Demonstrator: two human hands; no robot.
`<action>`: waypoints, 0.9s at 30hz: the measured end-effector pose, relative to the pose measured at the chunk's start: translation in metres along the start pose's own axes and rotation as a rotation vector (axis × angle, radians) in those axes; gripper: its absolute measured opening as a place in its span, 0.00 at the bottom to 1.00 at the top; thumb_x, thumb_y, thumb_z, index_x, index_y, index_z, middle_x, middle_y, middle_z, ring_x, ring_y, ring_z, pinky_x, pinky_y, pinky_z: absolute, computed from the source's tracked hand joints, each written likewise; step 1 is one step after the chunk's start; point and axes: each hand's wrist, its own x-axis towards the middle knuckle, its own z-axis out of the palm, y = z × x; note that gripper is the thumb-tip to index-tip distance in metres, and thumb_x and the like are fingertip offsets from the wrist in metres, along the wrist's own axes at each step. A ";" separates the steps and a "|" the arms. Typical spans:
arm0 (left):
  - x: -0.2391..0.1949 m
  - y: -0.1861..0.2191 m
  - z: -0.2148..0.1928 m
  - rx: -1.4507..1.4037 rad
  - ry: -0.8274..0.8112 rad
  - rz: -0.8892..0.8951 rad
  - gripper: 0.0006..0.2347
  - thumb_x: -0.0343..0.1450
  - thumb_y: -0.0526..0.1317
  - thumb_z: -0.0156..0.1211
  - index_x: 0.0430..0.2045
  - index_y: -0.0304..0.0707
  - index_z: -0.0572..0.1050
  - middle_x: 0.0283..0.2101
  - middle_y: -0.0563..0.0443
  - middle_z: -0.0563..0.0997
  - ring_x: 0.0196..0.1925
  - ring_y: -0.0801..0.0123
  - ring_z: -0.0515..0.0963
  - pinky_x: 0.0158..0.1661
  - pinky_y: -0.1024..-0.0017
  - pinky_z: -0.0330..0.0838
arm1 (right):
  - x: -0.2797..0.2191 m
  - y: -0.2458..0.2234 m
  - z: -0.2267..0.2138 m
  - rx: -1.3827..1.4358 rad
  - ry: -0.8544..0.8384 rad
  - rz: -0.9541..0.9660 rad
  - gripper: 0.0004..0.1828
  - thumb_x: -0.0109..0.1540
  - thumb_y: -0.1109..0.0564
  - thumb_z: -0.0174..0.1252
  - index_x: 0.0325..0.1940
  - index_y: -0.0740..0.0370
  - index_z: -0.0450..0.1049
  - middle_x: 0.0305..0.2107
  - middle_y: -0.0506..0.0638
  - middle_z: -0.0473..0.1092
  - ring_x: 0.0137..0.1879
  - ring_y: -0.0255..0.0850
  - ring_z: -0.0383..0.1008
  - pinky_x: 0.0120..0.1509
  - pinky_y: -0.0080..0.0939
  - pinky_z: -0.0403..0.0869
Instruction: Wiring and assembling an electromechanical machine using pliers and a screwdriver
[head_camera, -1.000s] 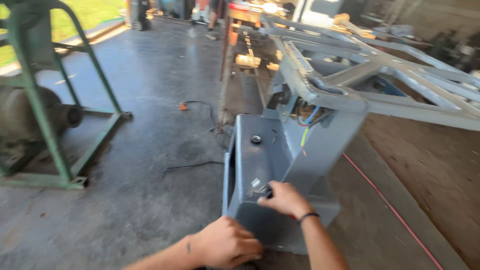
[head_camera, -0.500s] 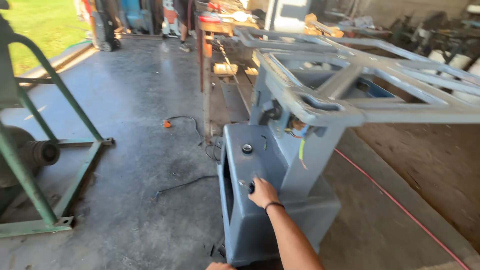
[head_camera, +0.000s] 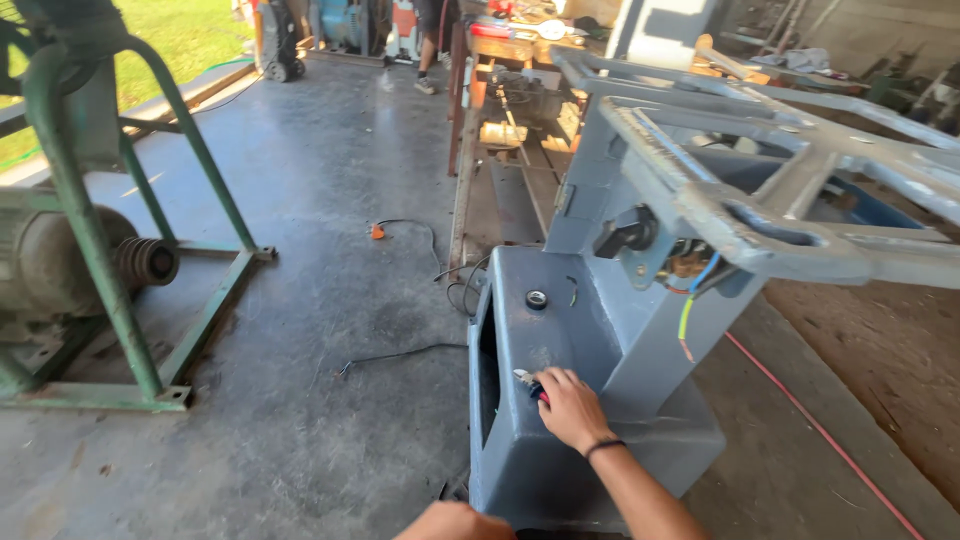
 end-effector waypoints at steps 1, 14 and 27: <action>-0.011 -0.003 -0.008 -0.007 0.008 -0.010 0.08 0.77 0.48 0.47 0.42 0.55 0.75 0.39 0.58 0.80 0.42 0.64 0.83 0.41 0.68 0.71 | -0.012 -0.006 -0.007 0.004 -0.008 -0.011 0.23 0.58 0.57 0.56 0.58 0.51 0.72 0.53 0.48 0.71 0.58 0.51 0.70 0.60 0.53 0.72; -0.238 -0.209 0.233 -0.386 0.554 -1.297 0.12 0.73 0.50 0.53 0.45 0.56 0.81 0.39 0.58 0.86 0.37 0.68 0.81 0.35 0.67 0.72 | -0.149 0.016 0.015 0.172 -0.542 0.062 0.17 0.59 0.43 0.59 0.51 0.41 0.82 0.50 0.36 0.81 0.55 0.34 0.80 0.59 0.39 0.75; -0.259 -0.231 0.312 -0.664 0.488 -1.481 0.15 0.76 0.43 0.52 0.59 0.49 0.72 0.57 0.53 0.82 0.28 0.76 0.79 0.23 0.78 0.71 | -0.161 0.005 0.018 0.228 -0.916 0.439 0.25 0.61 0.49 0.64 0.63 0.51 0.78 0.50 0.49 0.82 0.56 0.39 0.80 0.63 0.38 0.71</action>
